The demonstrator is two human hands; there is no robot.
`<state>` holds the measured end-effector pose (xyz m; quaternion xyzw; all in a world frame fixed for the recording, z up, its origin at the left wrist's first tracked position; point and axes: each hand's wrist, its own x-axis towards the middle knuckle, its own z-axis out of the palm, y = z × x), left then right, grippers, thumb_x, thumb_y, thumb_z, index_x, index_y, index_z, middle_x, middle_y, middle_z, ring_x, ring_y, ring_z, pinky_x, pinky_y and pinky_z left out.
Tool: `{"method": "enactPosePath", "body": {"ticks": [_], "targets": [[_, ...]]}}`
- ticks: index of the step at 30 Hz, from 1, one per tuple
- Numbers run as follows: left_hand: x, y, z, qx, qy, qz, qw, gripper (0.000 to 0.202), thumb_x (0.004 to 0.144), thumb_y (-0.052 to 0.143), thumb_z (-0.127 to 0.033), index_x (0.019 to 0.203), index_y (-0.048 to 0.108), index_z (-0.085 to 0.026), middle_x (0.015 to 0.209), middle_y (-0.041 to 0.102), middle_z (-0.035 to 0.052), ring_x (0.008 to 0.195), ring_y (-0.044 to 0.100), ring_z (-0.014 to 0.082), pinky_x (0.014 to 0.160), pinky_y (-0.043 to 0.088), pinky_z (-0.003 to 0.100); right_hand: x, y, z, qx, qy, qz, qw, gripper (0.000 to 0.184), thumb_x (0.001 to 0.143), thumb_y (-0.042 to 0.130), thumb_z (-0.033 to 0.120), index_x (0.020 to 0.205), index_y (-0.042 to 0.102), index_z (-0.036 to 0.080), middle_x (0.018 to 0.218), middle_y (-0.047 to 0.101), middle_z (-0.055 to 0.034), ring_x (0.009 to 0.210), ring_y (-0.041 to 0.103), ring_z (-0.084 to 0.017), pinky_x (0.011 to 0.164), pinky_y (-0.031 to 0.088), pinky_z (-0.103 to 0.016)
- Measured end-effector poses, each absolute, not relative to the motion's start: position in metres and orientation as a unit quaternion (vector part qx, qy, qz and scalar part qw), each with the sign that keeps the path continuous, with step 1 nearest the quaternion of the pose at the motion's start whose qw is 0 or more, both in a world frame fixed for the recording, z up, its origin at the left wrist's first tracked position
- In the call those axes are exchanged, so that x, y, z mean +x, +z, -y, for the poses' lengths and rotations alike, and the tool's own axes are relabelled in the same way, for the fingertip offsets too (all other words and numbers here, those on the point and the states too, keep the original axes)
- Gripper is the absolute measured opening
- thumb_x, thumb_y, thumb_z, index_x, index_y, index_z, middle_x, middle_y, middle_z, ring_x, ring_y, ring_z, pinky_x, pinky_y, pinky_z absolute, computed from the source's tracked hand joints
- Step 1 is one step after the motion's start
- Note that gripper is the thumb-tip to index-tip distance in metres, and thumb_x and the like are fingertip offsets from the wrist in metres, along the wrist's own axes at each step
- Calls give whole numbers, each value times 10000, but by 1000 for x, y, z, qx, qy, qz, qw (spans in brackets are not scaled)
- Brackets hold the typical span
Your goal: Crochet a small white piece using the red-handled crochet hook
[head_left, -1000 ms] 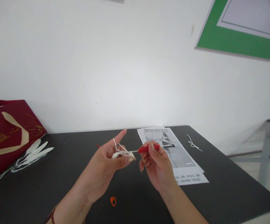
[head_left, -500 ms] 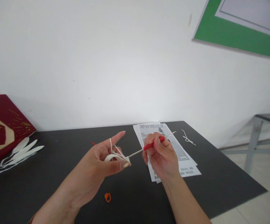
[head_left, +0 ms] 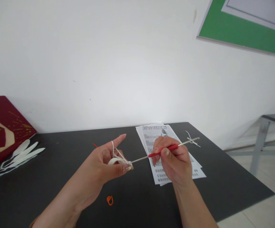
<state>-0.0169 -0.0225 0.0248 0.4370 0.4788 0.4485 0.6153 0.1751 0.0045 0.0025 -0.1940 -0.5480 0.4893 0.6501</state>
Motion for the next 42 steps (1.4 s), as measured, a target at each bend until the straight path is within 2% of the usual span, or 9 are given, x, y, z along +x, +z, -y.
{"method": "enactPosePath", "body": {"ticks": [5, 12, 20, 26, 31, 34, 39, 42], "targets": [[-15, 27, 22, 436, 462, -493, 595, 927, 582, 835, -194, 1413, 423, -204, 651, 633, -40, 599, 529, 130, 631, 377, 264, 175, 0, -3, -197, 458, 574, 650, 166, 797, 706, 329, 723, 740, 184, 580, 583, -22, 505, 526, -142, 454, 401, -267], [-17, 26, 22, 433, 475, -454, 617, 914, 611, 812, -129, 1420, 406, -257, 672, 628, -48, 607, 527, 107, 632, 379, 237, 165, -10, -12, -197, 589, 465, 631, 202, 804, 695, 355, 705, 682, 179, 578, 589, 7, 414, 467, -93, 356, 380, -202], [-17, 27, 25, 428, 454, -441, 645, 909, 610, 802, -102, 1421, 407, -221, 664, 628, -37, 584, 522, 112, 570, 368, 227, 171, -2, -10, -181, 552, 495, 646, 186, 787, 716, 326, 676, 686, 179, 589, 550, 10, 452, 475, -102, 381, 371, -213], [-18, 27, 24, 432, 457, -447, 636, 898, 604, 818, -118, 1403, 436, -266, 666, 618, -43, 570, 500, 92, 571, 361, 216, 165, -9, -13, -187, 613, 440, 629, 202, 785, 718, 343, 687, 679, 171, 572, 600, 15, 387, 472, -69, 325, 380, -161], [-14, 29, 25, 427, 502, -432, 616, 868, 655, 809, -172, 1415, 412, -305, 604, 560, -70, 542, 456, 70, 554, 333, 199, 148, -18, -9, -196, 655, 382, 622, 207, 800, 708, 347, 737, 699, 150, 525, 612, 24, 368, 508, -61, 318, 448, -133], [-12, 28, 25, 419, 533, -429, 597, 853, 661, 805, -188, 1410, 419, -319, 628, 586, -60, 573, 499, 86, 589, 368, 211, 136, -19, -2, -201, 667, 366, 617, 203, 789, 722, 351, 831, 715, 152, 568, 668, 0, 437, 590, -90, 413, 546, -176], [-12, 25, 21, 390, 549, -420, 608, 857, 627, 819, -178, 1394, 454, -293, 650, 625, -41, 622, 576, 125, 658, 443, 256, 126, -21, 0, -187, 700, 332, 604, 193, 760, 753, 336, 810, 717, 153, 597, 673, 2, 489, 611, -93, 422, 559, -166], [-12, 23, 20, 377, 562, -411, 611, 814, 623, 824, -164, 1363, 502, -273, 635, 615, -44, 612, 575, 113, 655, 456, 242, 127, -22, -3, -195, 722, 308, 588, 179, 761, 752, 327, 803, 721, 156, 605, 664, 11, 474, 589, -75, 415, 552, -149]]}}
